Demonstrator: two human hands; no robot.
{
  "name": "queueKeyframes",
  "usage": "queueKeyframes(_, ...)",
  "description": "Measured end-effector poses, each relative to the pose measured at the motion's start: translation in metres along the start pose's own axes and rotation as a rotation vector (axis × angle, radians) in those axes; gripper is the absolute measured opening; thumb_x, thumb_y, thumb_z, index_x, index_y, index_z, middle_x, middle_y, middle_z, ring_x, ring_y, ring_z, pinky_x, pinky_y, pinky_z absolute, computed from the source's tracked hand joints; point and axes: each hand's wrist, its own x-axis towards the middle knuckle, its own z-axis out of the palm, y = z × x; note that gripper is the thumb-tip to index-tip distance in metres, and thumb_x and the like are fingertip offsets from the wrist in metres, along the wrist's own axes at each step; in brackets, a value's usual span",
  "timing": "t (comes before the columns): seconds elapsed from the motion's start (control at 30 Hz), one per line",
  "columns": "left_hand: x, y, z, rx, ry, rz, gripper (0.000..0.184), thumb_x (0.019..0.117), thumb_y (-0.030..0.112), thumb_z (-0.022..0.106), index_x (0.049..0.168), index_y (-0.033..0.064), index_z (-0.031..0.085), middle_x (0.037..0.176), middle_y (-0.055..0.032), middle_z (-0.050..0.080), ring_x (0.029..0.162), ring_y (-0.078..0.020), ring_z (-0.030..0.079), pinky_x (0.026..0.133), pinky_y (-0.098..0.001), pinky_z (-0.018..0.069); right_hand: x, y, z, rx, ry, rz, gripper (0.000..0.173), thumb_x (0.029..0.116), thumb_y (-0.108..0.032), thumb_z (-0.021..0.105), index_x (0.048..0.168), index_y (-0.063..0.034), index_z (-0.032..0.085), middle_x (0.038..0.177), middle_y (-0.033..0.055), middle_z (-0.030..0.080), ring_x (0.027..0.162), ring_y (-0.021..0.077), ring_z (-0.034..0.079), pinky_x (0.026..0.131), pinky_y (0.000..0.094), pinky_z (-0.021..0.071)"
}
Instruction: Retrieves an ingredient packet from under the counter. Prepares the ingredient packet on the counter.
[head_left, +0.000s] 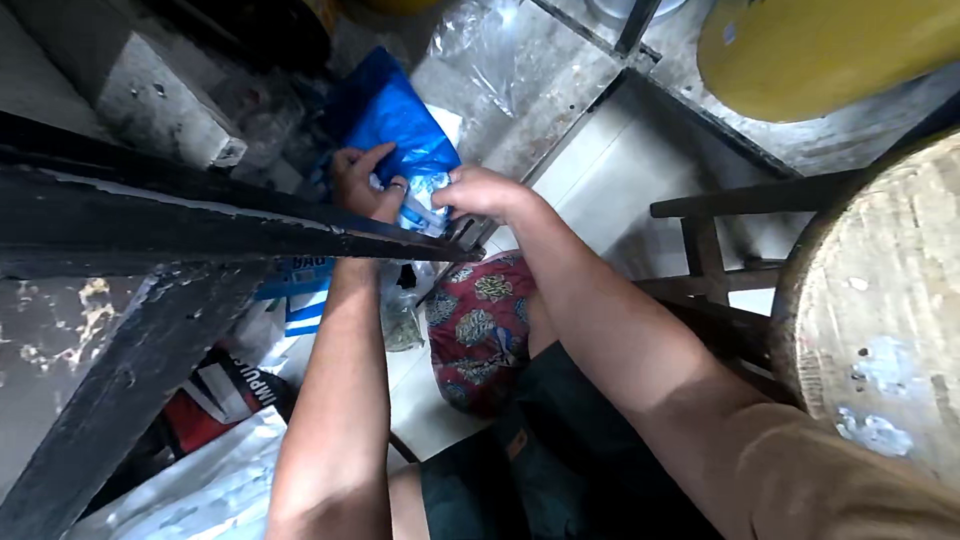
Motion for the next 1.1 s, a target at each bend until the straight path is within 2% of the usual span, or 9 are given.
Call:
queueKeyframes(0.17,0.020,0.018,0.007,0.104,-0.038,-0.041,0.026,0.0831,0.014,0.070,0.109,0.0152,0.073,0.117,-0.0134,0.064,0.110,-0.0263,0.062,0.093,-0.0469,0.0521,-0.022,-0.001,0.026,-0.310,0.022,-0.127,0.029,0.0976,-0.031,0.066,0.095,-0.0017,0.065,0.095,0.0142,0.065,0.089,0.0266,0.064,0.078,0.0516,0.0515)
queueKeyframes(0.37,0.034,0.040,0.011,0.127,0.026,-0.336,0.026,0.0855,0.013,0.067,0.111,0.0109,0.068,0.121,-0.0182,0.064,0.109,-0.0349,0.064,0.086,-0.0589,0.0531,-0.051,0.013,0.003,-0.308,0.153,-0.184,0.028,0.1007,-0.025,0.063,0.108,0.0006,0.070,0.128,0.0148,0.064,0.119,0.0250,0.061,0.103,0.0475,0.0486)
queueKeyframes(0.53,0.047,0.044,0.014,0.149,0.030,-0.421,0.028,0.0851,0.019,0.068,0.112,0.0121,0.068,0.129,-0.0186,0.062,0.113,-0.0359,0.064,0.086,-0.0613,0.0538,-0.057,0.018,-0.010,0.075,0.308,-0.075,0.014,0.0919,-0.020,0.069,0.093,-0.0071,0.074,0.092,0.0072,0.072,0.089,0.0189,0.069,0.080,0.0473,0.0556)
queueKeyframes(0.63,0.047,0.044,0.014,0.170,0.010,-0.376,0.028,0.0854,0.020,0.071,0.113,0.0126,0.067,0.130,-0.0178,0.060,0.113,-0.0360,0.063,0.086,-0.0606,0.0535,-0.052,0.020,-0.010,0.338,0.450,-0.158,0.011,0.0870,-0.013,0.065,0.088,-0.0056,0.074,0.083,0.0062,0.071,0.079,0.0172,0.068,0.069,0.0414,0.0559)
queueKeyframes(0.73,0.043,0.036,0.023,0.125,-0.042,-0.248,0.034,0.0855,0.018,0.071,0.119,0.0131,0.065,0.133,-0.0183,0.056,0.116,-0.0353,0.061,0.089,-0.0568,0.0539,-0.044,0.022,-0.014,0.422,0.401,-0.174,0.041,0.0869,-0.010,0.065,0.127,-0.0045,0.061,0.113,0.0131,0.068,0.099,0.0228,0.069,0.081,0.0445,0.0599)
queueKeyframes(0.8,0.040,0.023,0.025,0.029,-0.061,-0.155,0.040,0.0824,0.016,0.072,0.122,0.0128,0.065,0.131,-0.0191,0.055,0.119,-0.0323,0.057,0.094,-0.0521,0.0514,-0.041,0.019,-0.015,0.306,0.329,-0.083,0.060,0.0896,-0.021,0.076,0.141,-0.0078,0.048,0.126,0.0130,0.065,0.113,0.0224,0.066,0.094,0.0459,0.0574)
queueKeyframes(0.97,0.032,0.018,0.023,-0.012,-0.106,-0.101,0.055,0.0768,0.024,0.080,0.128,0.0167,0.063,0.133,-0.0176,0.052,0.120,-0.0287,0.055,0.096,-0.0472,0.0518,-0.031,0.014,-0.010,0.230,0.457,-0.044,0.034,0.0914,-0.028,0.077,0.114,-0.0039,0.068,0.103,0.0105,0.074,0.097,0.0202,0.072,0.089,0.0454,0.0594)
queueKeyframes(1.03,0.020,0.024,0.020,-0.017,-0.108,-0.020,0.067,0.0733,0.028,0.083,0.134,0.0167,0.059,0.135,-0.0178,0.051,0.117,-0.0290,0.058,0.092,-0.0478,0.0544,-0.025,0.013,-0.010,0.348,0.473,-0.048,0.034,0.0932,-0.029,0.075,0.114,-0.0031,0.069,0.102,0.0108,0.074,0.095,0.0202,0.072,0.088,0.0441,0.0602)
queueKeyframes(1.1,0.006,0.021,0.021,-0.102,-0.100,0.239,0.060,0.0743,0.025,0.079,0.129,0.0088,0.059,0.129,-0.0190,0.055,0.113,-0.0276,0.058,0.092,-0.0420,0.0525,-0.018,0.015,-0.009,0.541,0.424,0.007,0.038,0.0950,-0.028,0.072,0.122,-0.0016,0.064,0.107,0.0141,0.072,0.098,0.0235,0.072,0.086,0.0447,0.0606)
